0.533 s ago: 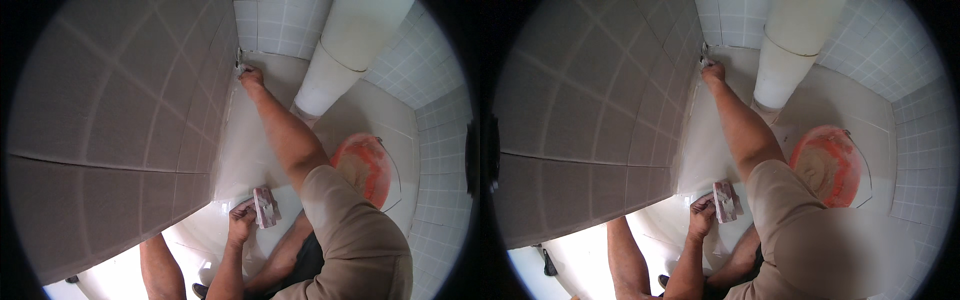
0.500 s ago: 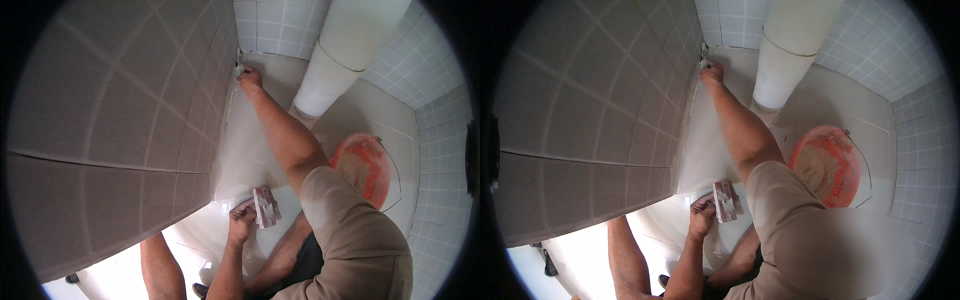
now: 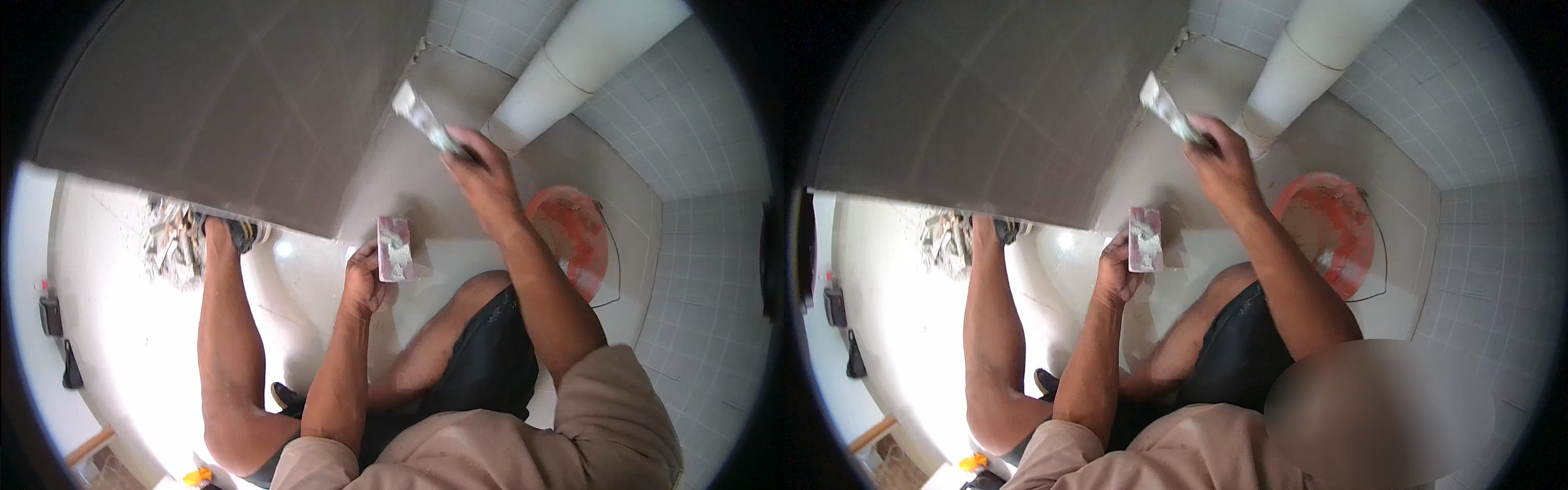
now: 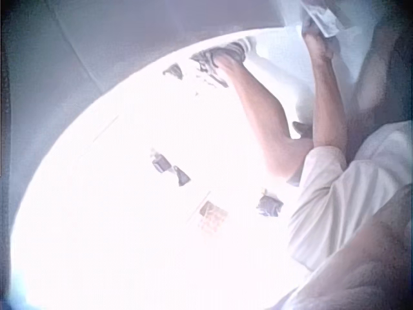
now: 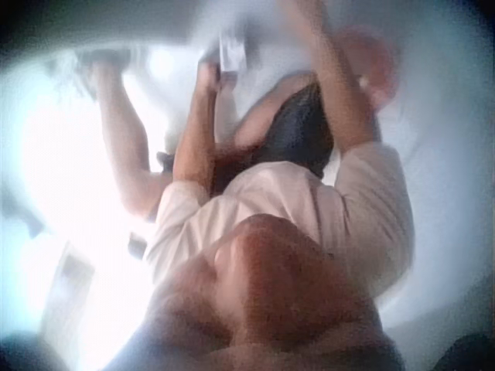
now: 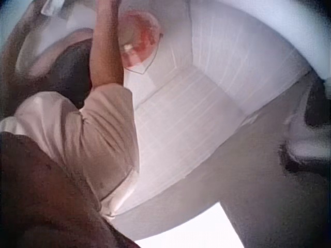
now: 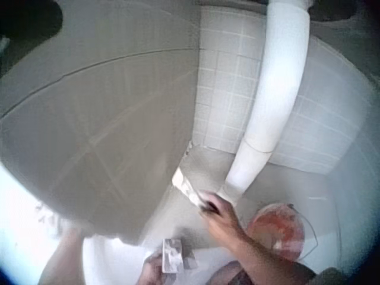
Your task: The person applies plaster to a wall and a floor-wall corner using scrapers and a bucket of plaster mix, then wipes excess material away with a cloth.
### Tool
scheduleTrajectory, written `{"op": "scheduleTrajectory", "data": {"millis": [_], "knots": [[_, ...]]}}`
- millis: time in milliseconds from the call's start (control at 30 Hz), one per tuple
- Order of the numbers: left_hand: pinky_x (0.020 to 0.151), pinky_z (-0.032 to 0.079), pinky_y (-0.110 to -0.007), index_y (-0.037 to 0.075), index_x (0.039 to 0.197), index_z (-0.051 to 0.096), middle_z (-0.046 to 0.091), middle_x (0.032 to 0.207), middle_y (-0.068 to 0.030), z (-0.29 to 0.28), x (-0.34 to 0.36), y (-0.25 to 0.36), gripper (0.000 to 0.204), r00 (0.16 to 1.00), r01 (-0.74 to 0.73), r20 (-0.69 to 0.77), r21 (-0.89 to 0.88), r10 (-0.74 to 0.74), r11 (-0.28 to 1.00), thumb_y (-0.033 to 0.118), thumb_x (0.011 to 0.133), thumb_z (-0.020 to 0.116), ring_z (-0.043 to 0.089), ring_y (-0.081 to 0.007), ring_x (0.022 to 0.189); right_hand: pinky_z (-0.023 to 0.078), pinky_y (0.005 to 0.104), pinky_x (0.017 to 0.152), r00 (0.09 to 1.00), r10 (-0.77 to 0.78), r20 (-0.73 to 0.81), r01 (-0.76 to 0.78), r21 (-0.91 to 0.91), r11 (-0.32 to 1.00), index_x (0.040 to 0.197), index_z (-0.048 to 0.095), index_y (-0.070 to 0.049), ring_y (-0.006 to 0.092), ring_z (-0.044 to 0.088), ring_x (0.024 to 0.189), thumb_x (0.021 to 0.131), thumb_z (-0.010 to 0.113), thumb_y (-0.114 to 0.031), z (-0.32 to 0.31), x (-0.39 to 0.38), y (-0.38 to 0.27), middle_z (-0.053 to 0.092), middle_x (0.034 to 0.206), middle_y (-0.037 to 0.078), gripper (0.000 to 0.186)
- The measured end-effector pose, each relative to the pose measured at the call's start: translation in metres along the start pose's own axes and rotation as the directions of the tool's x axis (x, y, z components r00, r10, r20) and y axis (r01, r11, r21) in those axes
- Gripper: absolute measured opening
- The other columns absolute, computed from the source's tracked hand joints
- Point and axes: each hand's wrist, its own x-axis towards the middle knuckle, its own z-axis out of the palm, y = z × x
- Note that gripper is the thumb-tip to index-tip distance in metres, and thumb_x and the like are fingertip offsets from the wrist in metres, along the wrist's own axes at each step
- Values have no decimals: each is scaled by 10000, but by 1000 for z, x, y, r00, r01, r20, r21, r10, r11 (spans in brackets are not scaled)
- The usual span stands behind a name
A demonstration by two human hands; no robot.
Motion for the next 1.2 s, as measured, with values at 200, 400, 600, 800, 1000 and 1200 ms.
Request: {"op": "scheduleTrajectory", "data": {"millis": [200, 400, 600, 800, 1000, 1200], "knots": [[930, 557, -387, -23, 1362, 553, 676, 1214, -136, 14, -16, 11, 471, 988, -96, 114, -48, 101, 994, 76, 902, 548, 669, -240, 1063, 522, 391, 827, 932, -201, 301, 343, -558, 756, 1164, 696, -44, 319, 646, 917, 813, 689, -17, -46, -104, -26, 654, 1004, 156, 353], [927, 560, -359, -76, 1315, 579, 680, 1205, -178, 30, -34, 16, 395, 971, -234, 42, -24, 235, 972, -14, 929, 524, 683, -242, 1047, 507, 427, 789, 855, -180, 487, 499, -674, 544, 1149, 711, -32, 335, 611, 889, 727, 634, 72, -35, -138, -36, 601, 918, 141, 441], [765, 592, -308, -102, 1274, 606, 710, 1077, -160, 37, -48, 10, 358, 957, -267, -113, 24, 268, 963, -43, 928, 535, 704, -190, 886, 496, 429, 785, 793, -162, 587, 548, -571, 612, 1144, 708, -23, 337, 604, 882, 715, 599, 89, -41, -151, -44, 594, 909, 140, 456], [735, 590, -299, -98, 1257, 615, 710, 1072, -163, 19, -68, -5, 341, 938, -310, -166, -7, 304, 951, -32, 935, 527, 703, -195, 871, 512, 424, 790, 743, -42, 668, 558, -584, 589, 1161, 707, -51, 305, 615, 935, 750, 645, 34, -42, -179, -54, 608, 949, 113, 424], [778, 580, -308, -81, 1265, 621, 708, 1099, -153, -6, -97, 7, 344, 933, -320, -180, -21, 311, 947, -35, 936, 532, 697, -193, 912, 496, 413, 767, 866, -88, 492, 406, -588, 700, 1145, 718, -54, 330, 620, 873, 772, 655, 38, -38, -203, -70, 622, 912, 124, 389], [816, 574, -308, -73, 1262, 627, 711, 1120, -134, -5, -136, 18, 322, 942, -321, -89, 37, 323, 946, -23, 958, 533, 698, -180, 937, 489, 405, 783, 794, -120, 595, 537, -598, 595, 1138, 720, -52, 330, 606, 868, 772, 659, 43, -8, -206, -81, 607, 889, 133, 383]]}}
